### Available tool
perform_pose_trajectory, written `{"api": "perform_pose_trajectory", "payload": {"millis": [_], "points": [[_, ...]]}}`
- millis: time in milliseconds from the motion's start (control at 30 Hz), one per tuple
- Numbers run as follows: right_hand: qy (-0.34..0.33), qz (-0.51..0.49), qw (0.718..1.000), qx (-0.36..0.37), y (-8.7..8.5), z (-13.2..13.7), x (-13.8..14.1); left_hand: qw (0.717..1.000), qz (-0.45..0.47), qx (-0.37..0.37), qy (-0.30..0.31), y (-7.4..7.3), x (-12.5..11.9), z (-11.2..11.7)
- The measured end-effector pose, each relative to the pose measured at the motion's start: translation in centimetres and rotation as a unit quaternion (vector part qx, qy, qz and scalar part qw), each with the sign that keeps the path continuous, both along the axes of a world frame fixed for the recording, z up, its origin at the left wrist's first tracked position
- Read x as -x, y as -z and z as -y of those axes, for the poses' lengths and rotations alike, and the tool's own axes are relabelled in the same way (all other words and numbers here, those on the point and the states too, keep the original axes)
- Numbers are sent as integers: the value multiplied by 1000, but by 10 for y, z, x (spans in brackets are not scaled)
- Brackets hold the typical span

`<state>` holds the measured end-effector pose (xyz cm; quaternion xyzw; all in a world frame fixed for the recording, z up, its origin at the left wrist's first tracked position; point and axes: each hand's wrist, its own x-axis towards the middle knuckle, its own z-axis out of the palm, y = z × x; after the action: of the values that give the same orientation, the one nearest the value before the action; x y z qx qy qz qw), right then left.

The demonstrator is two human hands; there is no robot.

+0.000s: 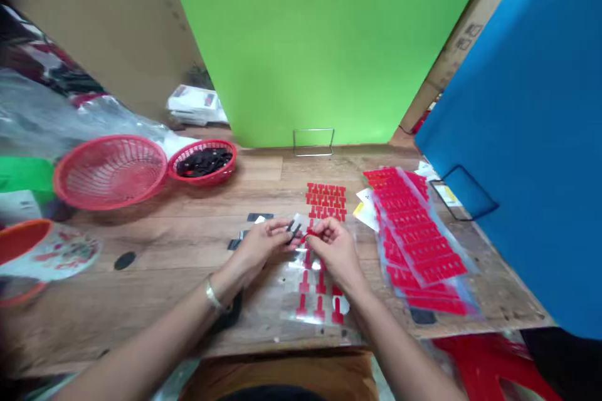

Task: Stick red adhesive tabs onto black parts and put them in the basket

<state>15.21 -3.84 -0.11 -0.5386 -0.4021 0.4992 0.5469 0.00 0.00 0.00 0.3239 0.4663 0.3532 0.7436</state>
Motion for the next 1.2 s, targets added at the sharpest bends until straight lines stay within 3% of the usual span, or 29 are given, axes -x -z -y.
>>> {"api": "perform_pose_trajectory", "payload": {"millis": [167,300,767,1200], "points": [[-9,13,1000,-16,8,19,21,999,25,22,-31,11,9,39],[-16,15,1000,-18,9,28,31,999,27,21,-17,12,11,52],[-27,33,999,-14,16,34,34,999,38,23,-28,16,9,57],[-18,63,997,-28,20,34,33,999,36,11,-24,11,8,56]]}}
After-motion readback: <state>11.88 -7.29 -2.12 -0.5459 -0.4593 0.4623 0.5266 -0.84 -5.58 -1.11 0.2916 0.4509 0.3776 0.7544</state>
